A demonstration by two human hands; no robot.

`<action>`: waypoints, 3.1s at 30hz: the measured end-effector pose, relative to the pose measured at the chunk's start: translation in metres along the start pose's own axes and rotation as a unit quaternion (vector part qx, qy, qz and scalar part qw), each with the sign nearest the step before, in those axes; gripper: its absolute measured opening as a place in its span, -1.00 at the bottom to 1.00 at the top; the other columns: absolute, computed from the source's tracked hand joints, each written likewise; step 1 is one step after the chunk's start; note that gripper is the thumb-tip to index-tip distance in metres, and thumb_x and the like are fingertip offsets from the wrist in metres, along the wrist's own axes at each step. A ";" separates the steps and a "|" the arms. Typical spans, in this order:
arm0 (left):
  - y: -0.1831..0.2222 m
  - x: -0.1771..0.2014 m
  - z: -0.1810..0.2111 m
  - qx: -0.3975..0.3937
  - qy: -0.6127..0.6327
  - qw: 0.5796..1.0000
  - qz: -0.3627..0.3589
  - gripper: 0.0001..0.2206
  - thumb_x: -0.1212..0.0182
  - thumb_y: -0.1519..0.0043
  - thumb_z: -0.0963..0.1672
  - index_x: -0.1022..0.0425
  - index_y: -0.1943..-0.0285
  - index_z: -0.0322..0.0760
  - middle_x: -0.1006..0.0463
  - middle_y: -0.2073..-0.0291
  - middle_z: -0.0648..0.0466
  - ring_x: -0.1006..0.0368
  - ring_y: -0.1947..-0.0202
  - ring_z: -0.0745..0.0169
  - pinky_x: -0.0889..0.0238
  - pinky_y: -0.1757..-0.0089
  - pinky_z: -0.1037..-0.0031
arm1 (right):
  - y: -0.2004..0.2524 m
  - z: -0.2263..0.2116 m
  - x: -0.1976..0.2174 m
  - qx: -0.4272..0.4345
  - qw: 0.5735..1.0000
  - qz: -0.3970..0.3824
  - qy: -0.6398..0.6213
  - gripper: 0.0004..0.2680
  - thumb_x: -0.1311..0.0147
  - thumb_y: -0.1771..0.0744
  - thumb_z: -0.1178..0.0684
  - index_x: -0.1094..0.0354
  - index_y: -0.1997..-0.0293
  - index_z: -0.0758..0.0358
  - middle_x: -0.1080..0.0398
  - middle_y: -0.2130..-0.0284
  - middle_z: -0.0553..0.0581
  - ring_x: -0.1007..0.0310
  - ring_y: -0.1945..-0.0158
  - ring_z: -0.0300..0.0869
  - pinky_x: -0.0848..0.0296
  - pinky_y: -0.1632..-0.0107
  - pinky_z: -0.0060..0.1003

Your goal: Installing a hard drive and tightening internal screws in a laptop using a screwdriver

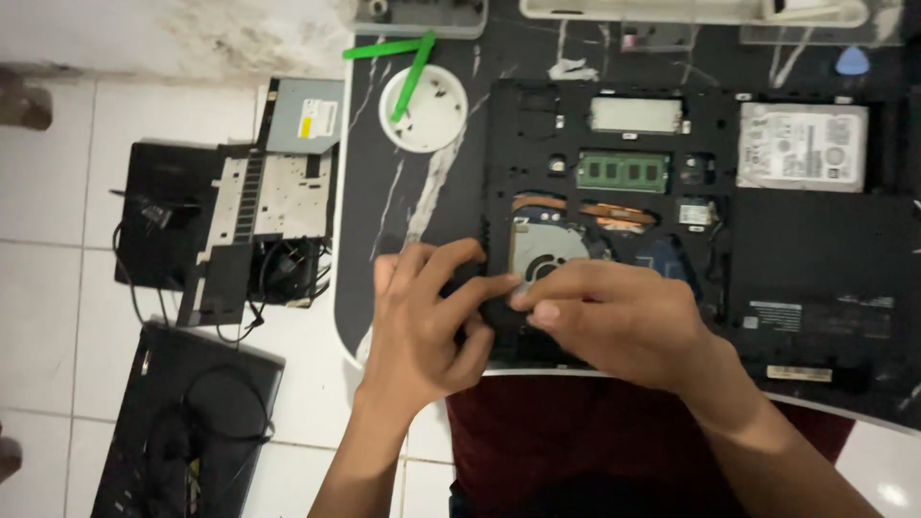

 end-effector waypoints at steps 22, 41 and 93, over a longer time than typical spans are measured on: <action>0.009 0.004 0.010 0.030 -0.020 0.999 0.010 -0.84 -0.30 -0.26 -0.05 -0.59 0.03 -0.06 -0.51 -0.03 0.11 -0.31 0.11 -0.04 0.03 0.21 0.17 | -0.011 0.001 -0.001 -0.007 1.000 0.013 0.024 -0.84 -0.12 -0.38 0.26 -0.34 -0.07 0.26 -0.48 0.10 0.31 -0.58 0.08 0.05 -0.58 -0.05 -0.11; -0.011 -0.012 0.033 -0.050 -0.176 0.981 -0.063 -0.90 -0.23 -0.36 -0.14 -0.47 0.22 -0.16 -0.46 0.14 0.19 -0.23 0.25 0.08 -0.04 0.23 0.27 | 0.079 0.008 0.099 -0.204 0.943 0.257 0.063 -0.67 0.00 -0.45 0.55 -0.03 -0.30 0.41 -0.36 0.10 0.57 -0.54 0.01 0.22 -0.70 -0.16 0.10; 0.016 -0.009 -0.007 -0.031 -0.013 0.995 -0.096 -0.25 -0.62 -0.05 0.17 -0.41 -0.36 -0.08 -0.36 -0.37 0.27 -0.27 -0.17 -0.05 -0.01 -0.05 0.16 | 0.004 -0.006 -0.001 -0.029 0.992 0.079 0.096 -0.72 -0.26 -0.35 0.43 -0.26 -0.12 0.40 -0.53 0.12 0.51 -0.68 0.03 0.11 -0.71 -0.08 -0.04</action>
Point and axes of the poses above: each hand's wrist, its own y-axis away from the middle knuckle, its own x-axis out of the back of the hand, z = x × y, the point moved 8 cm from there along -y, towards the middle knuckle
